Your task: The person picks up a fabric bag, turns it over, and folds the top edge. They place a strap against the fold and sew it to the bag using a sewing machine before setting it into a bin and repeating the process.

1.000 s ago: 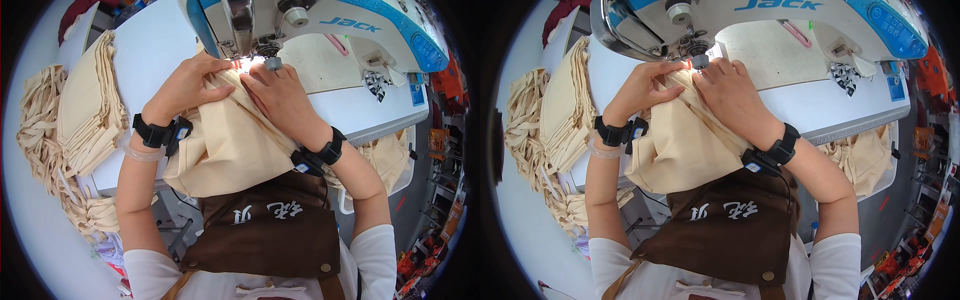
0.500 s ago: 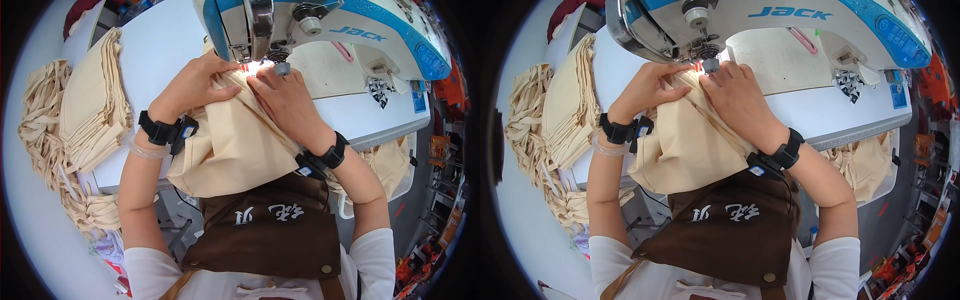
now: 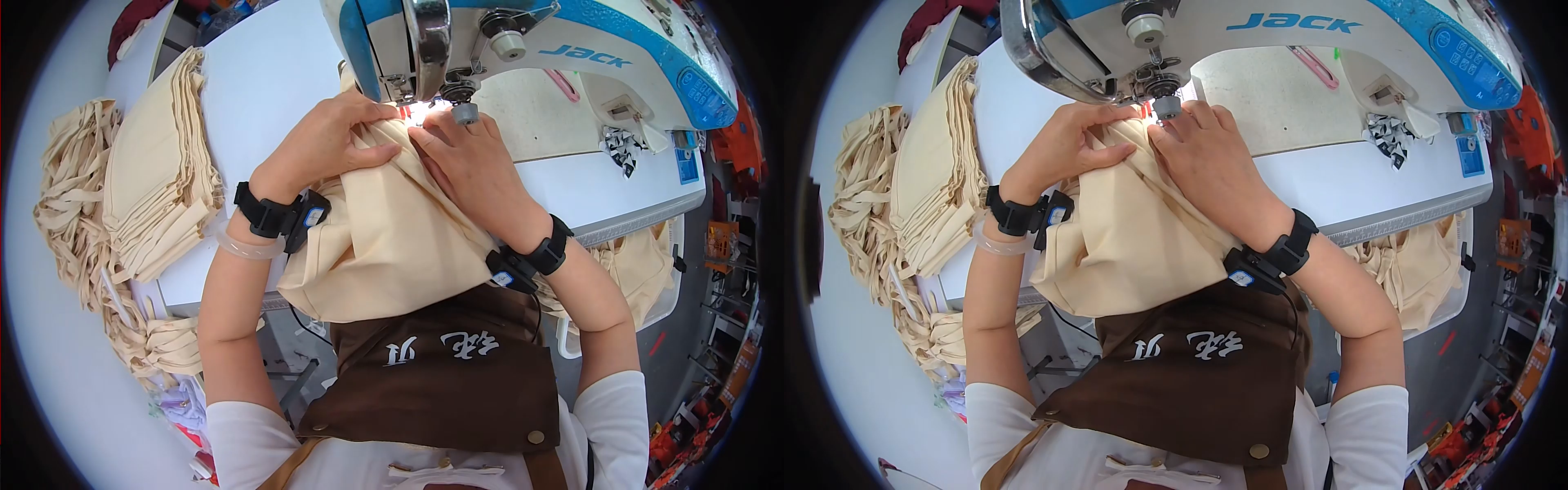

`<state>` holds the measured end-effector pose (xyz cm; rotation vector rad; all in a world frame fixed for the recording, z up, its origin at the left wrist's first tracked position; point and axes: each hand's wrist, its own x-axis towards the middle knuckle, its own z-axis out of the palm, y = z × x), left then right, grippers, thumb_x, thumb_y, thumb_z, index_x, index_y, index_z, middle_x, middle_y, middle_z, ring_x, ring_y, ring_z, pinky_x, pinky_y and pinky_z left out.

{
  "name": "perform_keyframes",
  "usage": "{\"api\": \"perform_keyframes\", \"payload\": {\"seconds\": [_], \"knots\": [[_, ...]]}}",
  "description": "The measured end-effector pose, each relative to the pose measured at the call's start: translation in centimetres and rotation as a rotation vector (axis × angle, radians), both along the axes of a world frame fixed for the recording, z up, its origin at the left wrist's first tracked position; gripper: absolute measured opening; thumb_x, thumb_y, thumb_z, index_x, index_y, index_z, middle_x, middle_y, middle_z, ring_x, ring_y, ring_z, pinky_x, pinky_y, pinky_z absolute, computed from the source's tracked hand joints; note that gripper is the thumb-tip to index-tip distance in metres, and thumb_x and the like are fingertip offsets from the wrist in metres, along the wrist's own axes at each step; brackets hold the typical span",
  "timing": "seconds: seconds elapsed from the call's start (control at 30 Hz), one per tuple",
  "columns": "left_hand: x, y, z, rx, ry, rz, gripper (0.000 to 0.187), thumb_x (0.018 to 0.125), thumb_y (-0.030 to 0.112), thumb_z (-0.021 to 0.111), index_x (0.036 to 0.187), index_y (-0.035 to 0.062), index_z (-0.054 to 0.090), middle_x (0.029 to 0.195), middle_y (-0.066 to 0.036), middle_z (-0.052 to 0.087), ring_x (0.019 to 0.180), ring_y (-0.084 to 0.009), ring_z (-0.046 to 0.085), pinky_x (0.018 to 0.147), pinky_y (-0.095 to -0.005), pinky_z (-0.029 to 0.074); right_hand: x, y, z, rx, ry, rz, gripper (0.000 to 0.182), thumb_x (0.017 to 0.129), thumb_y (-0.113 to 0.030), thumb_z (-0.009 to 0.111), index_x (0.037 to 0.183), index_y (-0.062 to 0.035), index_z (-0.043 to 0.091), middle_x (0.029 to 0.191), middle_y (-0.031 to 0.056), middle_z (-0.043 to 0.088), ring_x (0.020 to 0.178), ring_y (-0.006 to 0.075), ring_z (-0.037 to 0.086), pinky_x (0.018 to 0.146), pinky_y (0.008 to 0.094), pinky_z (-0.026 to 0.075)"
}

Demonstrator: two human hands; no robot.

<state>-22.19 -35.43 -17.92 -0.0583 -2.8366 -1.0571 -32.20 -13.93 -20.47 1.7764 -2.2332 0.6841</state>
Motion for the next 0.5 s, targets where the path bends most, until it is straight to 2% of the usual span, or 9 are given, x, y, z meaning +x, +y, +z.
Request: {"api": "perform_keyframes", "payload": {"seconds": [0.17, 0.37, 0.5], "knots": [[0.08, 0.16, 0.24, -0.006, -0.028, 0.015, 0.047, 0.078, 0.021, 0.08, 0.12, 0.003, 0.068, 0.086, -0.011, 0.068, 0.067, -0.0155, 0.057, 0.064, -0.0265, 0.048, 0.13, 0.12, -0.02, -0.009, -0.003, 0.0, 0.029, 0.086, -0.017, 0.062, 0.114, -0.0066, 0.062, 0.106, 0.0082, 0.062, 0.109, 0.026, 0.054, 0.094, 0.0398, 0.041], [0.03, -0.04, -0.21, -0.015, 0.019, 0.018, 0.047, 0.079, 0.023, 0.08, 0.12, 0.0037, 0.069, 0.083, -0.01, 0.067, 0.068, -0.0155, 0.057, 0.065, -0.0264, 0.048, 0.01, 0.19, -0.12, -0.022, 0.012, 0.007, 0.028, 0.087, -0.017, 0.062, 0.112, -0.0069, 0.063, 0.106, 0.0077, 0.062, 0.11, 0.0255, 0.053, 0.095, 0.0393, 0.04], [0.26, 0.16, 0.35, -0.018, -0.011, 0.025, 0.047, 0.079, 0.023, 0.08, 0.12, 0.0039, 0.068, 0.093, -0.01, 0.067, 0.074, -0.0163, 0.059, 0.068, -0.0263, 0.049, 0.09, 0.26, -0.1, -0.011, 0.01, 0.011, 0.027, 0.086, -0.017, 0.062, 0.112, -0.0066, 0.063, 0.105, 0.0077, 0.063, 0.11, 0.0253, 0.054, 0.095, 0.0389, 0.04]]}}
